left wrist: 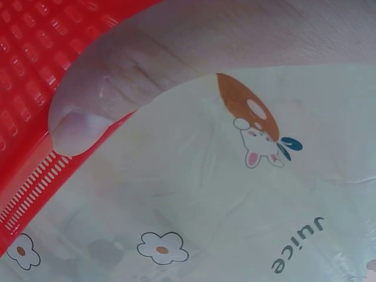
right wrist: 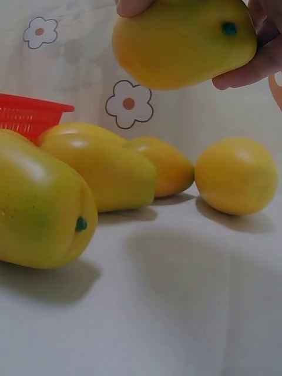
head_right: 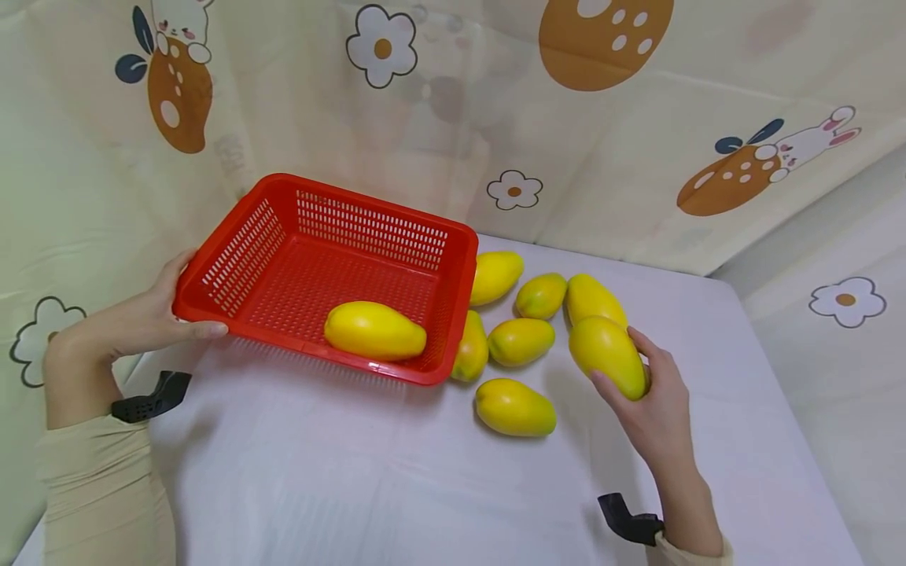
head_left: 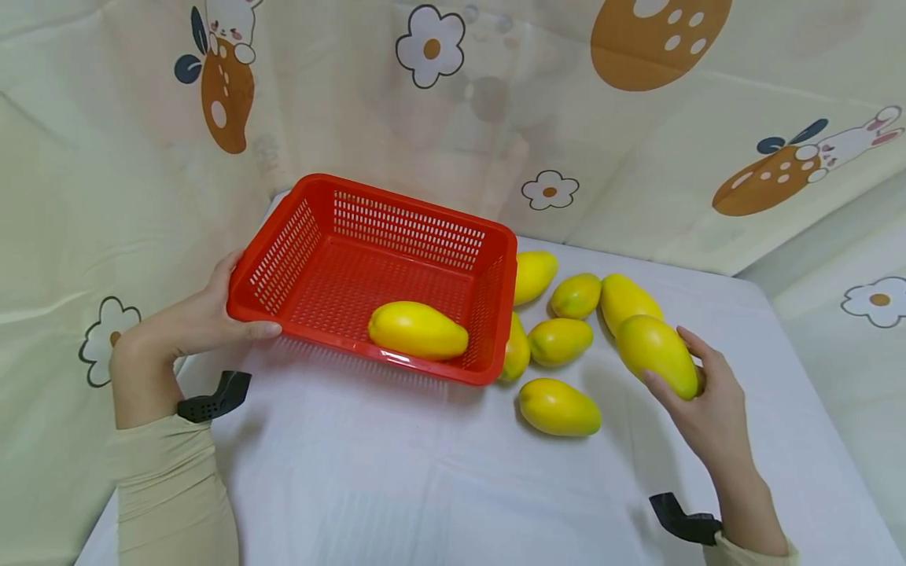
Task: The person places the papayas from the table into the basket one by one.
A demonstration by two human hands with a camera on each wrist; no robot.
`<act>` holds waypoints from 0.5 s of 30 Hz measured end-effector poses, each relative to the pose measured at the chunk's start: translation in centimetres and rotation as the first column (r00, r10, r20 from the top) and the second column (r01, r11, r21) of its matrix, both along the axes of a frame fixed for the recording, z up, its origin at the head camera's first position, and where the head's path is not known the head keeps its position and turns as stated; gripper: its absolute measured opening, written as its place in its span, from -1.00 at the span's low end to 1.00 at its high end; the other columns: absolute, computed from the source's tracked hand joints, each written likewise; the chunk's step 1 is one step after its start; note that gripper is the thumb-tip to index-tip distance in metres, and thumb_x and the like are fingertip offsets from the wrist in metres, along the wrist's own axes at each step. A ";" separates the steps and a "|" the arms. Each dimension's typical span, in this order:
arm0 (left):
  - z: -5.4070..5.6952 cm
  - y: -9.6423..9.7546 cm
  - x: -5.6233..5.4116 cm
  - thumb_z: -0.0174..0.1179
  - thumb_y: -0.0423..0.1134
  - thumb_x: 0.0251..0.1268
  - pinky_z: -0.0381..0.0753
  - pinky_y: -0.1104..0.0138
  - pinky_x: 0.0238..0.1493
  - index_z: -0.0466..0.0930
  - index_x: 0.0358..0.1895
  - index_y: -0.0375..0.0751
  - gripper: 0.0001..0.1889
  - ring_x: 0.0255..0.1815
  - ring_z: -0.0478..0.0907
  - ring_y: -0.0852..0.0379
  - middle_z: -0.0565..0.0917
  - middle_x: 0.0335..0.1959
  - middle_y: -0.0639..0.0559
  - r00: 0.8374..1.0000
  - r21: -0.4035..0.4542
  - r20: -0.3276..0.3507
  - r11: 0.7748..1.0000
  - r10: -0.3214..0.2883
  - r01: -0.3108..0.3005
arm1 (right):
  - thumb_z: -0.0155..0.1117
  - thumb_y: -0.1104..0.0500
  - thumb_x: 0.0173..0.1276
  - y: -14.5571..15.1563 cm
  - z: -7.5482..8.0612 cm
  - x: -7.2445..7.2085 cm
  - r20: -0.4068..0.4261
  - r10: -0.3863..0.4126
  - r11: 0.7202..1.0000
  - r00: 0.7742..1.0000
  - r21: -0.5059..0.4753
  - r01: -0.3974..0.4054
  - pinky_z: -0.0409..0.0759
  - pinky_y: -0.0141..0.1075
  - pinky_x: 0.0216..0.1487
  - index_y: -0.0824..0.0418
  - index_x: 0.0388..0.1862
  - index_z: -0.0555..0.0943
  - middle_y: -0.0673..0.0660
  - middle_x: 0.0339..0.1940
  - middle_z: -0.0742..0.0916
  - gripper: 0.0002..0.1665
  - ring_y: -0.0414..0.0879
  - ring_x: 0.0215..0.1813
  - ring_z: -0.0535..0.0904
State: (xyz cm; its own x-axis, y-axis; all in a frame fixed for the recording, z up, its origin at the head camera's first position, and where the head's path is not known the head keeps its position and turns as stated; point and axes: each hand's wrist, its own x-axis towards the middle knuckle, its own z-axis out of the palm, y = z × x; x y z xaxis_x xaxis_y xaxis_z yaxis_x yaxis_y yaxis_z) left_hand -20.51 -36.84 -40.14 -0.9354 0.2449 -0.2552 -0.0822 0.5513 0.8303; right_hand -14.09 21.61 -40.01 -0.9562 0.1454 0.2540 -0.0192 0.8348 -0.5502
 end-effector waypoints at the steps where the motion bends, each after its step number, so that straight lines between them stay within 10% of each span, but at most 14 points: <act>1: 0.0 0.0 0.0 0.37 0.07 0.04 0.60 0.15 -0.03 -0.46 0.48 0.11 0.18 0.32 0.13 -0.13 0.12 0.35 -0.12 1.000 -0.004 0.005 1.000 0.000 0.000 | 0.38 0.06 0.22 -0.1 0.1 -0.1 -0.002 0.005 1.000 1.000 0.000 -0.005 0.34 -0.72 -0.30 0.04 0.43 0.27 0.24 0.21 0.48 -0.17 -0.48 -0.22 0.33; 11: 0.0 -0.1 0.1 0.36 0.11 0.03 0.59 0.05 0.04 -0.52 0.48 0.18 0.21 0.37 0.09 -0.15 0.08 0.39 -0.10 0.999 -0.014 0.032 1.000 0.009 -0.008 | 0.39 0.05 0.21 -1.3 0.6 -1.3 0.003 0.039 0.999 0.999 -0.028 -0.039 0.36 -0.73 -0.29 0.07 0.43 0.23 0.22 0.23 0.49 -0.15 -0.48 -0.15 0.35; 15: 0.1 -0.1 0.1 0.36 0.10 0.04 0.58 0.05 0.05 -0.49 0.48 0.19 0.19 0.37 0.09 -0.14 0.09 0.39 -0.08 1.000 -0.009 0.018 1.000 0.005 -0.005 | 0.39 0.04 0.20 -1.8 1.0 -1.8 0.011 0.054 0.998 0.998 -0.040 -0.053 0.36 -0.73 -0.26 0.07 0.43 0.21 0.21 0.27 0.47 -0.13 -0.20 -0.02 0.48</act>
State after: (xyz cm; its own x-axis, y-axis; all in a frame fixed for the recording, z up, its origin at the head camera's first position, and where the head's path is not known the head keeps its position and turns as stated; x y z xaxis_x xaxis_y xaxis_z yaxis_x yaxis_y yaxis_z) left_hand -20.37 -36.90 -40.09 -0.9318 0.2377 -0.2742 -0.0998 0.5584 0.8236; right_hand -15.90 19.85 -39.04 -0.9659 0.1035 0.2372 -0.0565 0.8103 -0.5833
